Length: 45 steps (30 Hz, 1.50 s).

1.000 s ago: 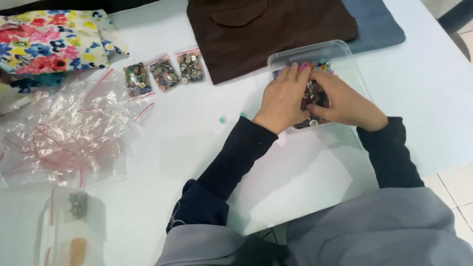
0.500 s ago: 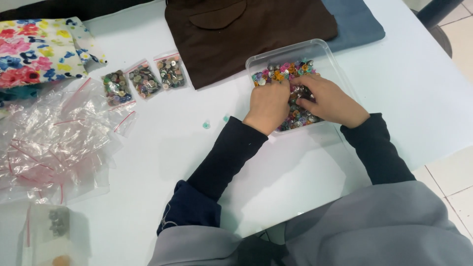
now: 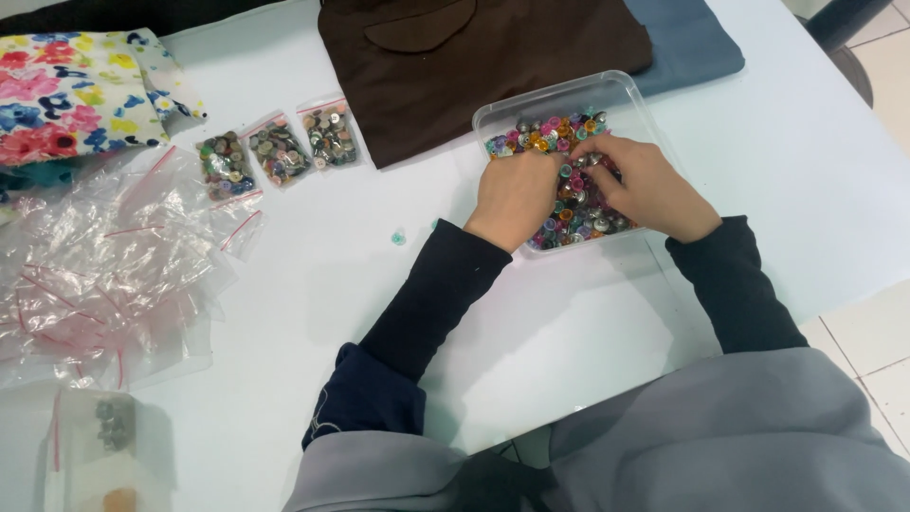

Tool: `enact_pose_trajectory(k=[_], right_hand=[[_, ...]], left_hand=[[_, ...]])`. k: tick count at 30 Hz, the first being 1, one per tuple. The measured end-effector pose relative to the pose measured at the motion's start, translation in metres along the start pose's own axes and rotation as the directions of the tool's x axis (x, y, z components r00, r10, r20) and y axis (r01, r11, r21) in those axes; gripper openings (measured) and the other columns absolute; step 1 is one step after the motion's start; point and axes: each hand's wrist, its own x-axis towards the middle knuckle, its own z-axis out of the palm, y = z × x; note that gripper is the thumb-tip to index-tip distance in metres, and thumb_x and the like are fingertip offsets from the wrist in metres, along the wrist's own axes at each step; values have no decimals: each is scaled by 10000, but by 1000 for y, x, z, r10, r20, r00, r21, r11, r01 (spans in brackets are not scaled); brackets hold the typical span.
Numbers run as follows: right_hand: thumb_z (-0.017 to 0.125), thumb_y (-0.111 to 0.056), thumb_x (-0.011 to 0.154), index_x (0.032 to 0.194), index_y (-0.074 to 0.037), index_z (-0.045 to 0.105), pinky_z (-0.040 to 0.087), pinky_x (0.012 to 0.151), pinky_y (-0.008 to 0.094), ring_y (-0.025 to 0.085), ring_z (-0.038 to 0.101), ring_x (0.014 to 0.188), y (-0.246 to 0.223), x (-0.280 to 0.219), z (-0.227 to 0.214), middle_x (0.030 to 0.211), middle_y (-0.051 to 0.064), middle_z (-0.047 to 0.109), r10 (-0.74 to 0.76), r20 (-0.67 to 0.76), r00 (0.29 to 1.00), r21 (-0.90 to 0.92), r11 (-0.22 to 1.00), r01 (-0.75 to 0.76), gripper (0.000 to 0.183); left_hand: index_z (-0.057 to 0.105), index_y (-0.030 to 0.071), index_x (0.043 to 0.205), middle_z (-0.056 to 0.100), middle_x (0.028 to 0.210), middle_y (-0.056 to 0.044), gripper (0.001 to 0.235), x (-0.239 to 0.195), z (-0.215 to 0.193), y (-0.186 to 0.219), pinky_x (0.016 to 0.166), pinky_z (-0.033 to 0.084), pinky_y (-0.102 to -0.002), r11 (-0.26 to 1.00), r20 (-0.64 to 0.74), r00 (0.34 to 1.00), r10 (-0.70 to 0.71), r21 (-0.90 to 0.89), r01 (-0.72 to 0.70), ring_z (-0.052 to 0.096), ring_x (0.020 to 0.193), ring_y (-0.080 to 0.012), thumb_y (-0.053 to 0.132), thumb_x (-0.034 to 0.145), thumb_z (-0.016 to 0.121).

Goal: The person sorts small colorful buttons from a clear plastic container into a small ziplock bag. They pick buttons one by one, place them on the table, then transfer them into the bag and seal it.

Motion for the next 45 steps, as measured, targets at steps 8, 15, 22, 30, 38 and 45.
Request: enact_pose_trajectory(k=[8,15,22,30,38,45], right_hand=[[694,-61,973,1283,21,649,514,979,521,429,659,1141,-12,2,-6,1099,242,710,-27,13,1000,1,1000,27,324],[740,-68,935,1197,27,684,524,978,519,445,674,1104,-17,1,-10,1052,259,718,-11,53,999,3,1000,11,284],[720,-115,969,1175,-15,714,539,945,512,427,684,1073,-3,2,-2,1137,237,695,-11,33,999,-25,1000,11,229],[702,-103,960,1175,-25,714,504,992,555,466,637,1160,8,5,4,1286,223,634,-98,-11,995,-53,994,98,229],[737,-100,974,1227,-19,719,487,987,524,451,628,1179,-4,7,-3,1242,223,671,-159,-112,981,15,987,162,267],[633,91,1029,1190,81,707,543,805,493,429,690,863,-17,11,-7,957,266,701,-185,-221,958,58,978,202,178]], left_hand=[[730,65,750,584,520,-72,97,2,-7,1,429,495,-295,999,-6,1000,11,-39,-11,632,466,-214,109,836,728],[682,76,668,553,471,-75,160,3,3,0,409,477,-266,1000,-93,996,10,-5,-11,610,440,-189,95,820,731],[772,94,883,628,568,-91,88,3,3,-2,463,502,-286,1000,-1,1000,-19,-20,19,654,500,-206,170,852,741],[772,153,1145,698,909,-152,296,1,-3,4,611,560,-404,998,-4,998,-60,21,60,729,689,-281,314,901,725],[664,113,1321,668,1099,-148,404,-4,-17,15,740,604,-454,988,-162,981,-105,-128,85,765,844,-318,370,1039,532],[562,148,1354,581,1047,-54,357,-13,-24,0,770,597,-378,808,-327,924,-198,-588,-35,701,848,-248,273,1098,346]])
